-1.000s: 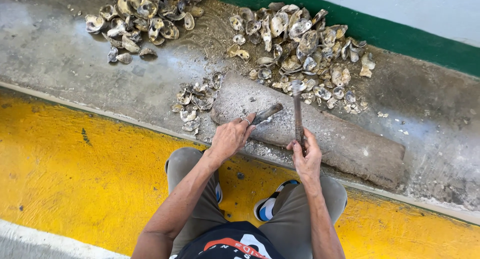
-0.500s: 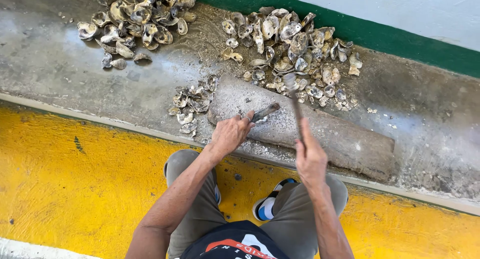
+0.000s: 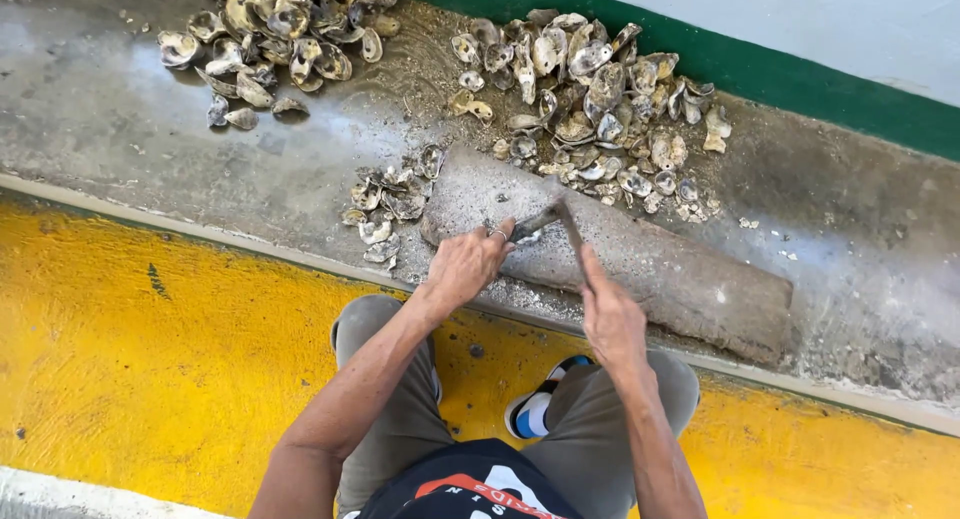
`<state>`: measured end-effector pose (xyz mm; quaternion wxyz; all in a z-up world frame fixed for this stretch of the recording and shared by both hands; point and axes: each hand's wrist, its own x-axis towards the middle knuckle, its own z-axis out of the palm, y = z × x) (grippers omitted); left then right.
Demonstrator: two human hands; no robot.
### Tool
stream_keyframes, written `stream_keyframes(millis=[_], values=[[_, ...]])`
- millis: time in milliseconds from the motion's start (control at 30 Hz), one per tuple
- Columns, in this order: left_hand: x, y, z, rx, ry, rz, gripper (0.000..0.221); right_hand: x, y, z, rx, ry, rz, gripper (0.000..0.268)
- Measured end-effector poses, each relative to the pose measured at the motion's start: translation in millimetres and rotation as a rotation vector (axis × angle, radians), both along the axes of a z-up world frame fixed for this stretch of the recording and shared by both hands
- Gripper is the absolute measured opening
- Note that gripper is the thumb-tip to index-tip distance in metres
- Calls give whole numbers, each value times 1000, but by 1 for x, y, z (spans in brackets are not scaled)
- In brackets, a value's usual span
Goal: The recorder is using metal tools to break and clean oyster shells on a wooden block.
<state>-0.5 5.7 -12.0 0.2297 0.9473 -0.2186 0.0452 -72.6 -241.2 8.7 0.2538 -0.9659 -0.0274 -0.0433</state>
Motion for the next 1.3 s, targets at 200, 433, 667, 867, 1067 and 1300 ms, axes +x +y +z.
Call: stream_keyframes(millis=[200,433,667,867,1067,1300], values=[[0,0,-3,-2,-31,3,42,-8,-13,12,282,-292,50,67],[2,-2,-12,23,4,-13,45,-4,-2,-6,253,-205,-108,61],[-15,-11,-19,-58,51,45,48,-5,-3,-37,538,-110,-79,47],[-73,-59,-28,-403,191,-5,64,15,28,-56,988,-43,-128,45],[-59,-52,-53,-598,305,-17,49,22,28,-56,1054,105,-279,46],[5,-51,-58,-740,144,247,45,13,34,-54,1087,-101,-7,48]])
